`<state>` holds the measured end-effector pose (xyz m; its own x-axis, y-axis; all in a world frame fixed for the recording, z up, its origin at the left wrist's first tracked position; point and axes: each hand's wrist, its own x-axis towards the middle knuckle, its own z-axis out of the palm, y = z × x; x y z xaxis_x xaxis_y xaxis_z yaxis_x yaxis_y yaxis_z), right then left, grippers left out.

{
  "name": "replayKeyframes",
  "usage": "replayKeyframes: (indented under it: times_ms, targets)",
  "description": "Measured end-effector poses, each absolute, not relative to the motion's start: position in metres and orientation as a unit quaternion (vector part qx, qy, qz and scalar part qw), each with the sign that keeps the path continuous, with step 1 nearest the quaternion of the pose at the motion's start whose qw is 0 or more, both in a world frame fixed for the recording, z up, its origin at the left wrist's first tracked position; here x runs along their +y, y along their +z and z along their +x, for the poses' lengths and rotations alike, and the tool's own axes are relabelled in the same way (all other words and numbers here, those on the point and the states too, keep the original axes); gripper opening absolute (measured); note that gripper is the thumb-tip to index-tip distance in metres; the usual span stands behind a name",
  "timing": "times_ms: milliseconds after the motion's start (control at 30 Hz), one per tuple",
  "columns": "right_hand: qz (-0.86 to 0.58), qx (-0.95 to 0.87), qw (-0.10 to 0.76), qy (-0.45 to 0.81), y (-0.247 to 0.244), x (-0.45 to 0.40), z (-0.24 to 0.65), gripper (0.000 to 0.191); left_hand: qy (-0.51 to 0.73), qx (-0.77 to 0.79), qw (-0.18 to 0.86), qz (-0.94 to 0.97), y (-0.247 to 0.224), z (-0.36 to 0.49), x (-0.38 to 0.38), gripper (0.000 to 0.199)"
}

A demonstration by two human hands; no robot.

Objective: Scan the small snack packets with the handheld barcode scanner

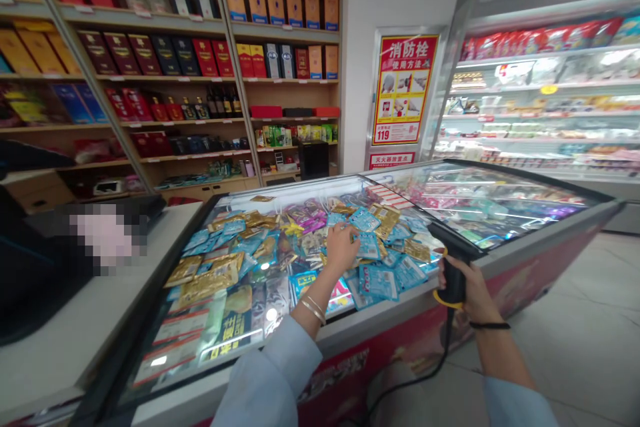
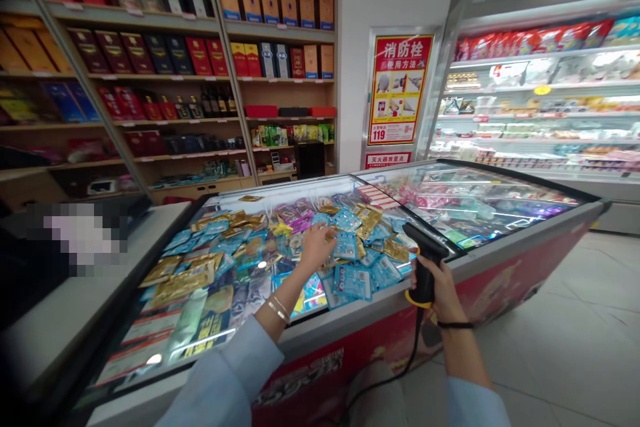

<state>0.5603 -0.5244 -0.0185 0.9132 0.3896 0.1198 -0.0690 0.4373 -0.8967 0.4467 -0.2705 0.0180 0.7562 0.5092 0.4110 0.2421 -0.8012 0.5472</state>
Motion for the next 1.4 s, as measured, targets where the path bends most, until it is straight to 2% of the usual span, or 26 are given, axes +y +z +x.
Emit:
replayKeyframes:
  times_ms: [267, 400, 500, 733, 900, 1067, 1200, 1400]
  targets:
    - [-0.468, -0.295, 0.814, 0.176, 0.043, -0.463, 0.528, 0.030, 0.489, 0.183, 0.203, 0.829, 0.089, 0.333, -0.154, 0.017]
    - [-0.430, -0.351, 0.798, 0.235, 0.059, -0.409, 0.496, 0.029, 0.515, 0.232, 0.186, 0.804, 0.089, 0.261, -0.101, 0.021]
    - [-0.410, -0.370, 0.781, 0.293, 0.056, -0.360, 0.469, 0.027, 0.451, 0.281, 0.186, 0.827, 0.071, 0.221, -0.071, 0.027]
    - [-0.413, -0.399, 0.703, 0.419, 0.019, -0.270, 0.424, 0.026, 0.083, 0.349, 0.191, 0.914, 0.035, 0.172, -0.029, 0.033]
    - [-0.411, -0.408, 0.678, 0.452, -0.001, -0.250, 0.419, 0.031, 0.018, 0.383, 0.131, 0.914, 0.025, 0.171, -0.027, 0.053]
    - [-0.418, -0.412, 0.670, 0.455, -0.013, -0.243, 0.418, 0.032, -0.013, 0.396, 0.085, 0.914, 0.025, 0.174, -0.036, 0.049]
    - [-0.405, -0.433, 0.666, 0.452, -0.007, -0.244, 0.416, 0.033, 0.048, 0.377, 0.101, 0.919, 0.027, 0.172, -0.040, 0.042]
    - [-0.398, -0.466, 0.650, 0.450, 0.015, -0.241, 0.422, 0.030, 0.265, 0.375, 0.159, 0.874, 0.019, 0.179, -0.040, 0.030]
